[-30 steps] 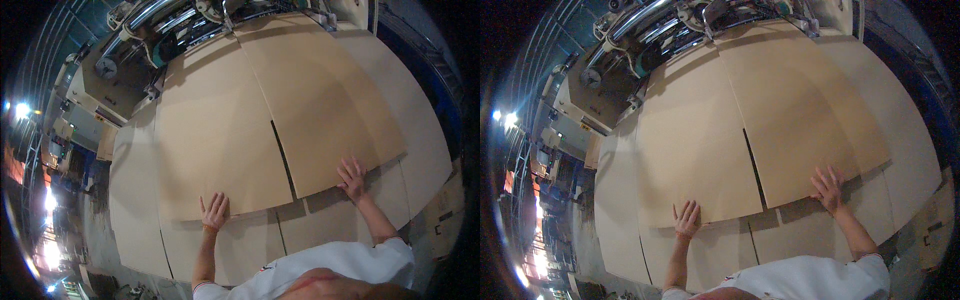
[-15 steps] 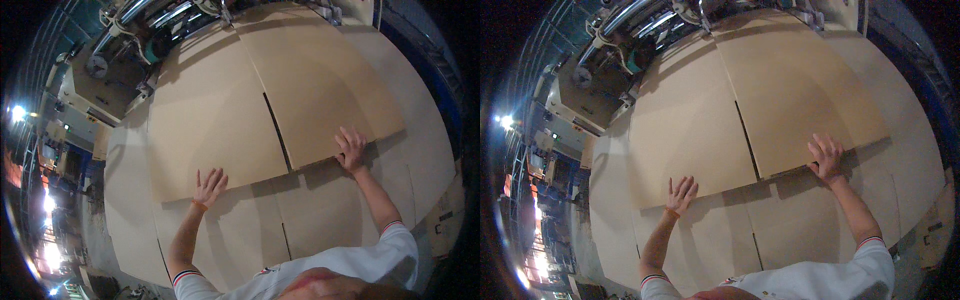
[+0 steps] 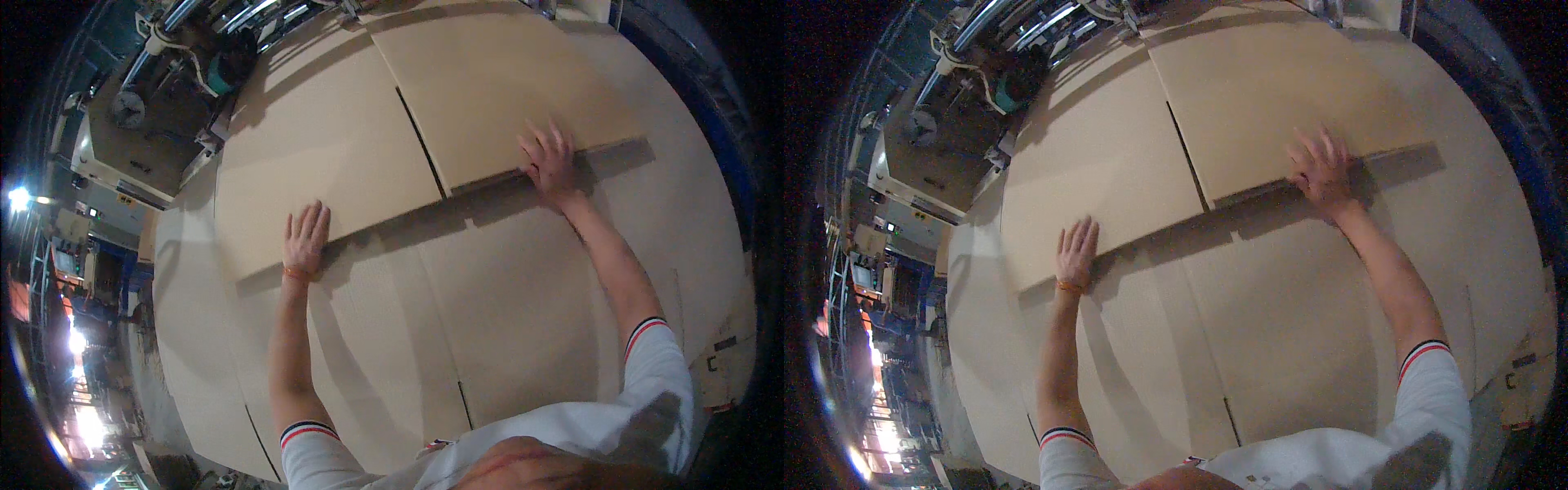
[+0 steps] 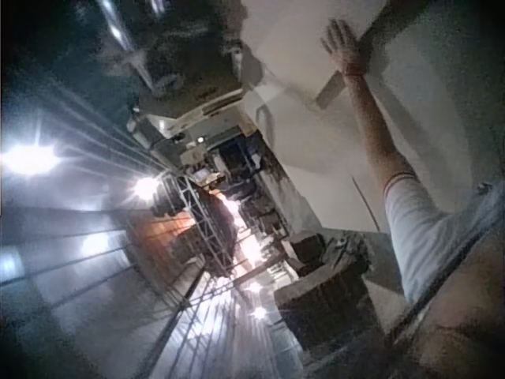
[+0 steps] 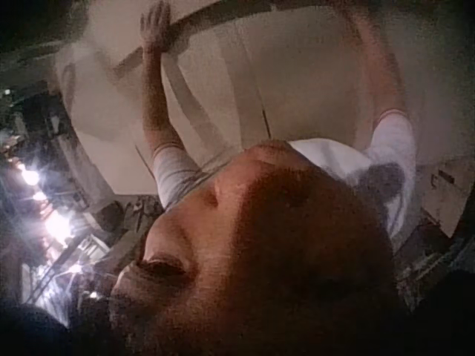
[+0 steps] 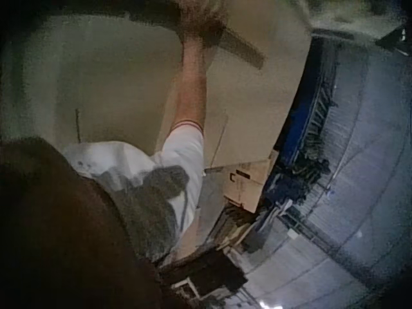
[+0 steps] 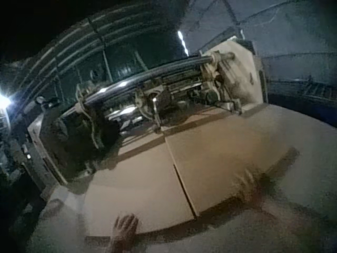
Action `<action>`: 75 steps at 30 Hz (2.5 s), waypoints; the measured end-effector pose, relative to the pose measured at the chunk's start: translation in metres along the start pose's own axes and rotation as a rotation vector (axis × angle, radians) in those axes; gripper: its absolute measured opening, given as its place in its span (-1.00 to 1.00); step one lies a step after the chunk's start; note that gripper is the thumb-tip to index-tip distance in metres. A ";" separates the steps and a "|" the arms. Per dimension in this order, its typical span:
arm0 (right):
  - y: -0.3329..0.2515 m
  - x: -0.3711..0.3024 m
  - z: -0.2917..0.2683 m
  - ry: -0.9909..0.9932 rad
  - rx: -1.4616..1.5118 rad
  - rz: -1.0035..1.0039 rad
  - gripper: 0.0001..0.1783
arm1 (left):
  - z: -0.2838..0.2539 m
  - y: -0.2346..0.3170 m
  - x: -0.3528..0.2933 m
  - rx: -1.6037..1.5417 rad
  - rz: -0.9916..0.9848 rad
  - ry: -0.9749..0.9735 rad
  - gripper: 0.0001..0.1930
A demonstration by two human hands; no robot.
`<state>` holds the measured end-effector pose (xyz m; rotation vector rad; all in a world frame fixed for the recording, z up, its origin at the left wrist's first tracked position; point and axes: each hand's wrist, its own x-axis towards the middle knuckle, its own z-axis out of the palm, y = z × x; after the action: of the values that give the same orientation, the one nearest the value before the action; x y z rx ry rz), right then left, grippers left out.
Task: The person repeatedly folds large flat cardboard sheets along pre-scored lines and stacks them on a table. The person handles the cardboard by hand, aligning edges and pressing folds to create compact folded units.
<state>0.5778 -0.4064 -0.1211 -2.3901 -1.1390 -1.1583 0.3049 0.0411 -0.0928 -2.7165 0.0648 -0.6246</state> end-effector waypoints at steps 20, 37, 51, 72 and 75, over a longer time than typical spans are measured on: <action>-0.075 -0.014 -0.044 -0.397 0.209 0.266 -0.24 | -0.084 0.064 -0.051 -0.070 -0.211 -0.135 -0.42; -0.087 -0.355 -0.302 -0.520 -0.309 1.080 -0.42 | -0.184 0.021 -0.567 0.148 -2.106 -0.470 -0.10; -0.027 -0.478 -0.302 -0.015 0.550 1.697 -0.43 | -0.234 -0.011 -0.677 -1.419 -1.940 1.431 -0.51; 0.003 -0.427 -0.339 0.796 0.896 1.737 -0.59 | -0.395 -0.007 -0.567 -1.110 -1.705 0.980 -0.75; 0.005 -0.432 -0.318 0.683 0.906 1.724 -0.56 | -0.389 0.037 -0.567 -1.075 -1.622 0.773 -0.74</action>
<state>0.2424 -0.8084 -0.2379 -1.1738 0.5932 -0.4332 -0.3727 -0.0519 -0.0134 -2.4135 -2.2927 -2.5184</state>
